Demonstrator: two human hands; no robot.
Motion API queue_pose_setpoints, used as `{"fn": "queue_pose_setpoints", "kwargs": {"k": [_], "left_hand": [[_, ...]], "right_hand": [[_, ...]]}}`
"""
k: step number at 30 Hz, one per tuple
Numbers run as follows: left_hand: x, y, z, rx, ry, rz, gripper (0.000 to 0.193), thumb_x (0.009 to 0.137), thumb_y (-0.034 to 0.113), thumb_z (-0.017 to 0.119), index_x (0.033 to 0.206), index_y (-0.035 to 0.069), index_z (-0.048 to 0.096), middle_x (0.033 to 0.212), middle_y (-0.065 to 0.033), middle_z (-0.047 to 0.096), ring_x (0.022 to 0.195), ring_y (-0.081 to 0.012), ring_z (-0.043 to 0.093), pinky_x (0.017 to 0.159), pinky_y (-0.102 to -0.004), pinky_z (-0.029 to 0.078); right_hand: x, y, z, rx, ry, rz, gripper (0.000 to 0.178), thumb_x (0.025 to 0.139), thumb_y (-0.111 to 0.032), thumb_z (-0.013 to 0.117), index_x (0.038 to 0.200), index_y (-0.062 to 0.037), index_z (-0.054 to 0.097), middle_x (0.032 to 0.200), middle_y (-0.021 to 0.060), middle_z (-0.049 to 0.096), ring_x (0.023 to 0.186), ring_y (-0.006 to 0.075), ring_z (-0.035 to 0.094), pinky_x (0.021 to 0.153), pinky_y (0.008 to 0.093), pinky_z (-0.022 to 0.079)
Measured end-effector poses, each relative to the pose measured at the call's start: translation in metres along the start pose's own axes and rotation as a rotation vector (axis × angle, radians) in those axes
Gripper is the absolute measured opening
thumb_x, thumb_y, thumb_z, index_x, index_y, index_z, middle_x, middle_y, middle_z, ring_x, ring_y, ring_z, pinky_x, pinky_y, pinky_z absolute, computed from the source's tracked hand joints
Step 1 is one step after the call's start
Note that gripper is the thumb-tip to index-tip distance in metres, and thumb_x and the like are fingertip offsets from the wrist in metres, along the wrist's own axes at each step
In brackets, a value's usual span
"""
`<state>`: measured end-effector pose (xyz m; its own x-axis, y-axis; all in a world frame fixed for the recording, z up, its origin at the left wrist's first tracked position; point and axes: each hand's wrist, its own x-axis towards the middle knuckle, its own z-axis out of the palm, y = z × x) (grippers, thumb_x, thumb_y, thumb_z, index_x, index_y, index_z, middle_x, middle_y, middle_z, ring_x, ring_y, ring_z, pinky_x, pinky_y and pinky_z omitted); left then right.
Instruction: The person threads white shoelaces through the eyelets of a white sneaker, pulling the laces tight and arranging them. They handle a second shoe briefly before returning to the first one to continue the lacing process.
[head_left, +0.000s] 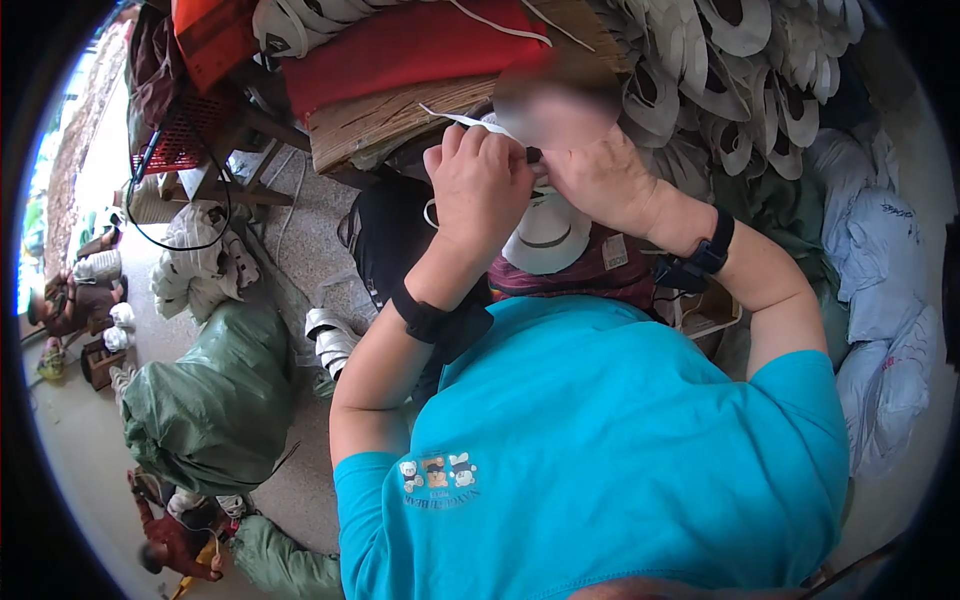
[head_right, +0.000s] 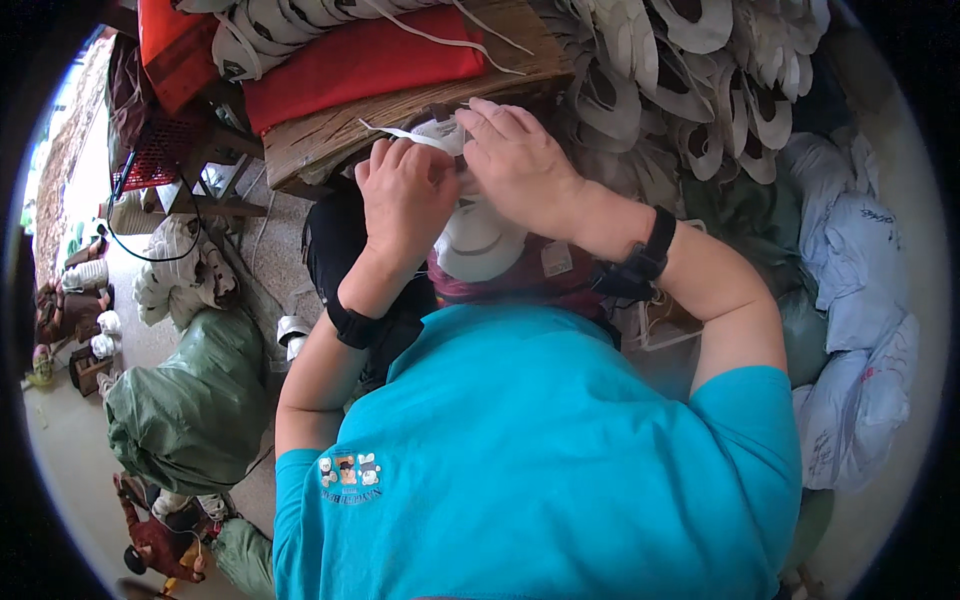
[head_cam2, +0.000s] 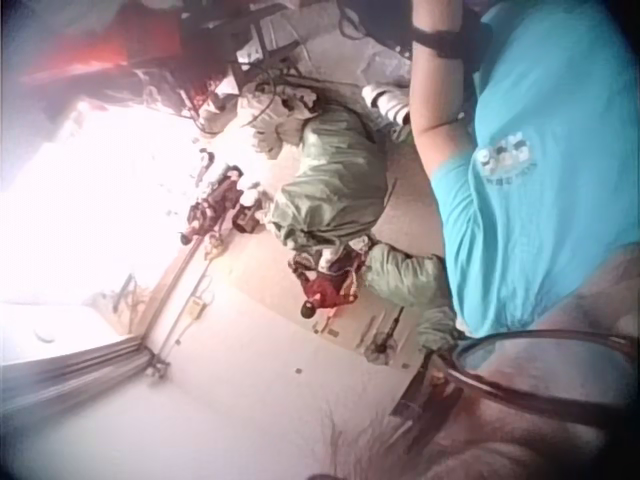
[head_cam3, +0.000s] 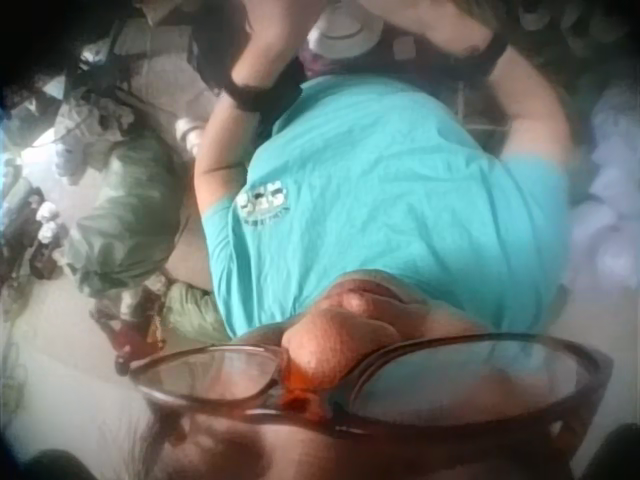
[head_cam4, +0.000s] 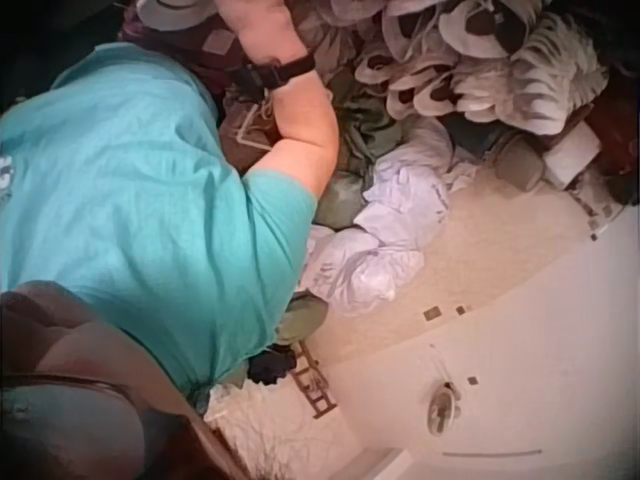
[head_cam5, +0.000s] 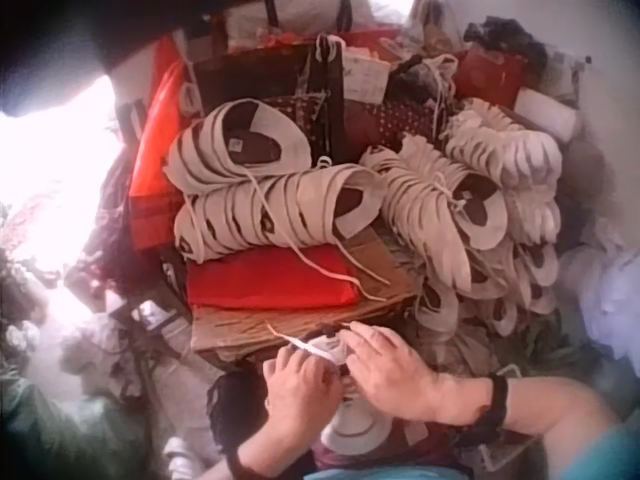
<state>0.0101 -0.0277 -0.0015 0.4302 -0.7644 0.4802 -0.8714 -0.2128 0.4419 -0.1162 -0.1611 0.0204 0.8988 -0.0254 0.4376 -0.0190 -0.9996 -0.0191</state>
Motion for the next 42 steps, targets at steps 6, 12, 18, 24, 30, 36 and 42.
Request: {"fn": "queue_pose_setpoints", "kwargs": {"k": [6, 12, 18, 24, 30, 36, 42], "left_hand": [[0.000, -0.002, -0.015, -0.048, -0.070, -0.055, 0.009, 0.073, 0.017, 0.071, 0.080, 0.015, 0.068, 0.090, -0.0030, 0.060, 0.097, -0.0268, 0.053, 0.081, -0.0420, 0.039], [0.000, 0.000, -0.025, 0.084, -0.096, -0.082, 0.009, 0.077, 0.020, 0.072, 0.083, 0.015, 0.071, 0.093, -0.0052, 0.055, 0.103, -0.0296, 0.048, 0.086, -0.0430, 0.038], [-0.007, 0.005, -0.006, 0.069, -0.057, -0.136, 0.008, 0.078, 0.023, 0.072, 0.080, 0.015, 0.071, 0.094, -0.0045, 0.056, 0.101, -0.0301, 0.048, 0.085, -0.0432, 0.039], [0.000, 0.004, -0.019, 0.152, -0.127, -0.014, 0.008, 0.075, 0.020, 0.069, 0.079, 0.013, 0.070, 0.094, -0.0043, 0.057, 0.100, -0.0286, 0.050, 0.084, -0.0429, 0.039], [0.011, 0.008, -0.012, 0.322, -0.077, 0.187, 0.006, 0.075, 0.019, 0.069, 0.078, 0.013, 0.069, 0.093, -0.0049, 0.056, 0.101, -0.0285, 0.051, 0.084, -0.0430, 0.040], [0.000, 0.004, -0.021, 0.073, -0.026, 0.026, 0.011, 0.072, 0.019, 0.068, 0.081, 0.013, 0.067, 0.096, -0.0076, 0.053, 0.101, -0.0306, 0.048, 0.083, -0.0442, 0.038], [-0.004, 0.003, -0.018, 0.118, -0.078, -0.027, 0.015, 0.074, 0.019, 0.070, 0.086, 0.013, 0.069, 0.097, -0.0067, 0.055, 0.103, -0.0306, 0.049, 0.086, -0.0443, 0.038]], "right_hand": [[-0.002, -0.003, 0.002, 0.002, -0.016, 0.048, 0.022, 0.079, -0.009, 0.067, 0.099, -0.0020, 0.063, 0.133, 0.0133, 0.055, 0.132, 0.0292, 0.045, 0.107, 0.0402, 0.039], [-0.002, -0.005, 0.007, 0.032, -0.035, 0.090, 0.024, 0.079, -0.009, 0.068, 0.100, -0.0021, 0.060, 0.136, 0.0146, 0.051, 0.136, 0.0316, 0.041, 0.109, 0.0419, 0.037], [-0.001, -0.006, 0.004, 0.208, -0.028, 0.145, 0.022, 0.078, -0.007, 0.071, 0.095, -0.0016, 0.057, 0.133, 0.0159, 0.051, 0.133, 0.0354, 0.042, 0.109, 0.0440, 0.038], [-0.001, -0.003, 0.006, 0.274, 0.002, 0.152, 0.023, 0.077, -0.005, 0.071, 0.094, -0.0025, 0.056, 0.133, 0.0164, 0.051, 0.130, 0.0368, 0.044, 0.109, 0.0446, 0.039], [-0.005, -0.006, 0.011, 0.226, 0.088, 0.132, 0.021, 0.079, -0.002, 0.068, 0.097, 0.0001, 0.056, 0.133, 0.0185, 0.050, 0.129, 0.0370, 0.046, 0.109, 0.0441, 0.039], [-0.005, -0.007, 0.012, 0.214, 0.112, 0.135, 0.019, 0.078, -0.002, 0.066, 0.095, 0.0004, 0.057, 0.130, 0.0184, 0.051, 0.127, 0.0365, 0.047, 0.108, 0.0444, 0.041], [-0.004, -0.007, 0.012, 0.197, 0.135, 0.130, 0.019, 0.076, -0.004, 0.066, 0.092, 0.0003, 0.058, 0.124, 0.0179, 0.055, 0.125, 0.0364, 0.049, 0.106, 0.0453, 0.042]]}}
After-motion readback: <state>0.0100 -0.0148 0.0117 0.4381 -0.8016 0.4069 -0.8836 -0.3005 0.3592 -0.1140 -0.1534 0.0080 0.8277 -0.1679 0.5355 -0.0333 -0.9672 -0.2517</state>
